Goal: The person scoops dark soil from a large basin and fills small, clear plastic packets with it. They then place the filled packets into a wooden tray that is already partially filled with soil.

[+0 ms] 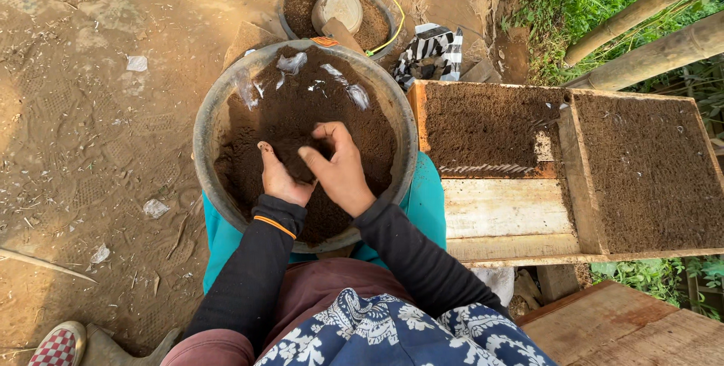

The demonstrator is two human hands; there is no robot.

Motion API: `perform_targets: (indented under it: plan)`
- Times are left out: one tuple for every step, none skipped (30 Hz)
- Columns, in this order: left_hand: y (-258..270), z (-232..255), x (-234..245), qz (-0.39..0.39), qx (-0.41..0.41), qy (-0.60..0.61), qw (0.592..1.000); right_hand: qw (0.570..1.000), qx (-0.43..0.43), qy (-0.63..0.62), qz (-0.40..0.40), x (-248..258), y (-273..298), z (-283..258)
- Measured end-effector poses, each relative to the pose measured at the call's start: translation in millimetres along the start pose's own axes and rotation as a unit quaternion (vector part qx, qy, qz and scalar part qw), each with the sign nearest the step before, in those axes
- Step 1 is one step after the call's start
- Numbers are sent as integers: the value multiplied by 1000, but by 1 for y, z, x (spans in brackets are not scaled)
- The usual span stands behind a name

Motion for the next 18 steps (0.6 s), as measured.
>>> perform_targets:
  plan:
    - [-16,5,8,2,-32,-24,999,997,-24,76,-20,-2,5,2]
    - [-31,9,17,5,-63,-50,997,986,-49,152,-39,-3,11,5]
    - [-26,5,13,6,-62,-53,997,987,-51,151,-37,0,14,9]
    - [-21,8,10,24,-108,-87,990,984,-63,150,-68,-2,17,17]
    - [-15,10,5,41,-154,-121,980,981,-76,148,-98,-2,21,25]
    - [-17,13,7,34,-143,-134,980,982,-82,152,-80,8,15,27]
    - [-20,15,4,12,-143,-187,972,980,-66,172,-71,19,9,25]
    - [-23,13,1,-10,-138,-242,960,978,-54,194,-58,33,5,25]
    - [-36,11,19,-19,-124,-258,958,977,-64,200,-38,53,5,27]
    - [-46,24,25,-33,-218,-374,901,976,-54,208,-12,75,1,26]
    - [-55,34,26,-51,-310,-477,821,975,-44,218,13,96,-2,24]
    - [-40,37,29,-65,-301,-486,818,973,-50,224,30,122,-2,33]
    - [-7,51,14,-63,-455,-632,625,964,-56,255,49,149,-2,42]
    - [27,53,3,-58,-577,-720,382,955,-61,283,63,171,-1,51]
    - [35,47,10,-71,-575,-721,379,953,-66,287,75,197,4,53]
    - [53,47,14,-24,-626,-722,293,957,-58,269,91,220,7,52]
    - [72,47,19,23,-671,-713,203,961,-49,251,107,242,11,52]
    - [77,41,24,15,-670,-716,198,960,-55,249,114,268,15,69]
Point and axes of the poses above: each hand's wrist, its own y-axis away from the middle knuckle, its own x-axis out of the back of the hand, z = x × y, the point moved 9 cm from there along -y, towards the middle knuckle, and after that the axes turned 6 degrees about z, right-handed, at the moved point
